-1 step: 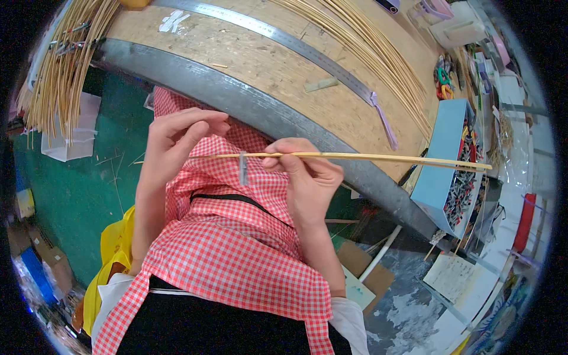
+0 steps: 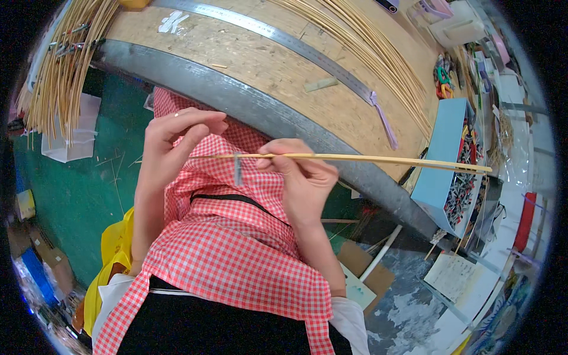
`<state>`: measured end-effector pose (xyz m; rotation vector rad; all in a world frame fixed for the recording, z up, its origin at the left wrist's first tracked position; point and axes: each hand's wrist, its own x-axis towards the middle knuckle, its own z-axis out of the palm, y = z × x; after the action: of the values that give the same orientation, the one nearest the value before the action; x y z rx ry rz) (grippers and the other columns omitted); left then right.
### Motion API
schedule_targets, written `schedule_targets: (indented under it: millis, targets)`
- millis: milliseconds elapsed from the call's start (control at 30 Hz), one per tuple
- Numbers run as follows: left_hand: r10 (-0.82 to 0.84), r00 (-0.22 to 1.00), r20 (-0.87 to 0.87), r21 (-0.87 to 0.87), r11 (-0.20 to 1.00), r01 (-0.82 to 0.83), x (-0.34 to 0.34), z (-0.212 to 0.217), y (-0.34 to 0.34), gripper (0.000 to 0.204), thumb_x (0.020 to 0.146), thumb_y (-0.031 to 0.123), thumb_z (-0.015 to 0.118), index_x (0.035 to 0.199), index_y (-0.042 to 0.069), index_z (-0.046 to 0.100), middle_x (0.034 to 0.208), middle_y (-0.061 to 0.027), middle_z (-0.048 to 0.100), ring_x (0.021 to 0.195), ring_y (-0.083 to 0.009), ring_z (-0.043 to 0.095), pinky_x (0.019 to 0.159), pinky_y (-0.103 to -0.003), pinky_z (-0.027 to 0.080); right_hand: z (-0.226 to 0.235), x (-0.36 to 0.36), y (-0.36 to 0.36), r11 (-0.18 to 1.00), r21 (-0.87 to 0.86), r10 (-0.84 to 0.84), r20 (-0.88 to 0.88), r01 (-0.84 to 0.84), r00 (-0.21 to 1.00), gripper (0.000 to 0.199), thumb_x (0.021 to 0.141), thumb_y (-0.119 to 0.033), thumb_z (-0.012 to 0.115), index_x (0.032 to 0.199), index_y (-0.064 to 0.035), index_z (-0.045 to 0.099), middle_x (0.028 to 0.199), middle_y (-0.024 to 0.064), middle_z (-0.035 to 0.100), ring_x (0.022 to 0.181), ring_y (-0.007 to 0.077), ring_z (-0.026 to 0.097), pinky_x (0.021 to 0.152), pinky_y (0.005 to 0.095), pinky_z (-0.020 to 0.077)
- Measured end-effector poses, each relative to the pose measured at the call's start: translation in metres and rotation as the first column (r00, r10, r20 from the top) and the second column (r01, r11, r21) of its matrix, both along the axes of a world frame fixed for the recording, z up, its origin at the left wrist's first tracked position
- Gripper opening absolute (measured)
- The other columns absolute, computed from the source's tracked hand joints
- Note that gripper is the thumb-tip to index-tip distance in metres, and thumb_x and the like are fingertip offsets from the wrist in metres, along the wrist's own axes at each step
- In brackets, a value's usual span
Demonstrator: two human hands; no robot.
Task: The person repeatedly picks up thin bamboo sticks from a pile on a workbench, aligns two sticks end-to-end, and secures the joint with a small rubber band. They then place the assembled stick onto a growing stack on the table. This process is repeated continuously throughout the clip.
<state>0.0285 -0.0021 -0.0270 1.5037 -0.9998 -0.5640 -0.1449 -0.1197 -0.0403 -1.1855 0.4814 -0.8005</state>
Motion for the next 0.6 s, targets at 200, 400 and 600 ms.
schedule_targets:
  millis: [200,400,600]
  targets:
    - [-0.069,0.925,0.373,-0.091,0.990,0.111,-0.034,0.024,-0.005,0.024,0.071,0.001,0.069,0.095,0.001,0.069,0.087,-0.0120,0.067,0.078,-0.0255,0.066,0.067,-0.031,0.053,-0.015,0.013,0.030,0.958,-0.270,0.072,-0.087,-0.093,0.994,0.017,0.081,0.010,0.057,0.096,0.0065,0.065,0.095,0.0117,0.066,0.084,0.0172,0.064,0.072,0.0274,0.0523]
    - [-0.045,0.904,0.425,-0.091,0.992,0.092,-0.037,0.014,-0.003,0.018,0.069,0.002,0.071,0.087,0.000,0.069,0.083,-0.0113,0.066,0.072,-0.0246,0.066,0.060,-0.031,0.052,-0.007,0.013,0.028,0.917,-0.340,0.142,-0.214,-0.210,0.966,0.022,0.077,0.008,0.060,0.098,0.0053,0.065,0.091,0.0107,0.067,0.081,0.0145,0.063,0.071,0.0258,0.0499]
    - [-0.056,0.863,0.502,0.031,0.998,0.047,-0.031,0.008,0.000,0.017,0.069,0.001,0.070,0.085,0.001,0.067,0.080,-0.0110,0.066,0.066,-0.0246,0.065,0.054,-0.031,0.051,0.026,-0.011,-0.011,0.969,-0.232,0.034,-0.236,-0.090,0.971,0.026,0.077,0.012,0.057,0.102,0.0086,0.063,0.077,0.0136,0.063,0.059,0.0147,0.058,0.052,0.0237,0.0481]
